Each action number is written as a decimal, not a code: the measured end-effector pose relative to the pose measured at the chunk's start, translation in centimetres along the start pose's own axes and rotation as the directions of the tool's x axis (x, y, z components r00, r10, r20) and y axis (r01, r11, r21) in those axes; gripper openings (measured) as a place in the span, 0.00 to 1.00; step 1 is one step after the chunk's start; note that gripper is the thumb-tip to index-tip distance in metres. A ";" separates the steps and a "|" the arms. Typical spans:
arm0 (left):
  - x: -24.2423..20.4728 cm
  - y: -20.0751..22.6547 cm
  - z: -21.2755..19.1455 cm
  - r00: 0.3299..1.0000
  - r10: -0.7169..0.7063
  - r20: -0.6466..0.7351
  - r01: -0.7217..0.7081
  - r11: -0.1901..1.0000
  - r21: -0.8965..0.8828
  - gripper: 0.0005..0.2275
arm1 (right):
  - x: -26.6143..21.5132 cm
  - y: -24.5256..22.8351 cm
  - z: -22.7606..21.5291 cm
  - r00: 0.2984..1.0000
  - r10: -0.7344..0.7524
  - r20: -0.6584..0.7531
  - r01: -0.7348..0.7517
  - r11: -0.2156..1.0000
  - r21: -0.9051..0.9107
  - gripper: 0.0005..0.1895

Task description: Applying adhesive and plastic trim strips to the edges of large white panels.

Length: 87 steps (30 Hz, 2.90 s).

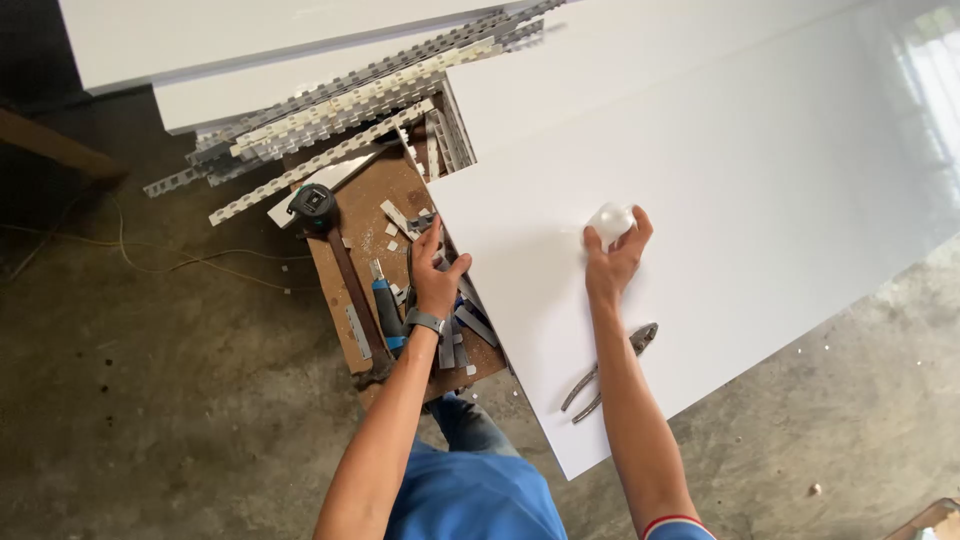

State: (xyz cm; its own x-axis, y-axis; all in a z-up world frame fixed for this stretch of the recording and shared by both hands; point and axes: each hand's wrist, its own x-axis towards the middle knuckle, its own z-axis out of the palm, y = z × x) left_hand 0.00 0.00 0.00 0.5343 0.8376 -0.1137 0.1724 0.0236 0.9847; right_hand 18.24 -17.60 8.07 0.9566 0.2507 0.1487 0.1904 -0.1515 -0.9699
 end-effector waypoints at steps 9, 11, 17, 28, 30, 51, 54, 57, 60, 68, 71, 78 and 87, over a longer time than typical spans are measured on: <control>0.7 -1.2 0.2 1.000 -0.022 -0.017 0.022 0.999 -0.031 0.35 | 0.0 3.3 0.6 0.982 0.041 -0.184 -0.052 0.997 -0.056 0.40; 0.6 -0.7 -0.1 1.000 -0.012 0.000 0.012 1.000 -0.020 0.35 | -3.4 4.5 1.7 0.969 0.031 -0.246 -0.064 0.989 -0.131 0.44; 1.1 -2.4 0.8 0.999 0.024 -0.034 -0.025 0.999 -0.019 0.33 | -10.1 -1.3 10.8 0.980 0.138 0.140 -0.032 0.813 -0.582 0.34; 1.8 -3.5 0.4 0.984 0.175 -0.032 -0.176 0.984 -0.027 0.30 | -8.0 -3.9 17.4 0.956 0.159 0.248 0.156 0.443 -0.883 0.39; 1.7 -3.7 0.4 0.992 0.127 -0.001 -0.126 0.985 -0.118 0.33 | -7.8 -3.1 17.5 0.963 0.100 0.251 0.188 0.420 -0.888 0.37; 1.3 -3.1 0.6 0.991 0.133 -0.024 -0.134 0.946 -0.295 0.26 | -7.7 -2.8 18.3 0.971 -0.047 0.236 0.234 0.419 -0.877 0.26; 2.0 -6.6 2.0 0.978 0.195 -0.070 -0.204 0.964 -0.168 0.31 | -7.7 -2.1 17.2 0.966 -0.062 0.251 0.250 0.479 -0.841 0.32; 0.8 -0.7 0.3 0.998 0.048 -0.049 -0.053 0.995 -0.088 0.34 | -9.2 0.5 13.0 0.926 0.051 0.373 0.232 0.702 -0.673 0.37; 0.9 -0.4 -0.6 0.994 0.110 -0.010 -0.111 0.993 -0.047 0.33 | -18.0 -5.7 5.5 0.996 0.016 0.085 0.022 0.905 -0.424 0.25; 9.9 -1.9 -2.2 0.977 -0.213 -0.025 0.193 0.923 -0.332 0.10 | -28.3 -1.7 -11.3 0.706 0.467 -0.532 -0.587 0.807 -0.070 0.39; 13.2 -2.2 -1.9 0.961 -0.268 -0.071 0.242 0.935 -0.260 0.08 | -27.7 1.3 -12.8 0.617 0.715 -0.329 -0.657 0.698 0.283 0.39; 14.9 3.9 -2.8 0.940 -0.327 -0.095 0.340 0.920 0.193 0.11 | -29.3 6.1 -14.2 0.702 0.701 -0.126 -0.605 0.680 0.415 0.31; 15.2 7.6 -3.9 0.923 -0.364 0.124 0.252 0.816 0.521 0.03 | -29.9 4.1 -15.9 0.635 0.754 -0.167 -0.661 0.642 0.388 0.26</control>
State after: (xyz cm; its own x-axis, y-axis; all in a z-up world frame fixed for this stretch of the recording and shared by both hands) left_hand 6.23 15.00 6.23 0.5332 0.6969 -0.4796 0.7060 -0.0542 0.7061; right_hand -6.05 -40.93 2.71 0.7879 -0.1151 -0.6049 -0.5954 0.1081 -0.7961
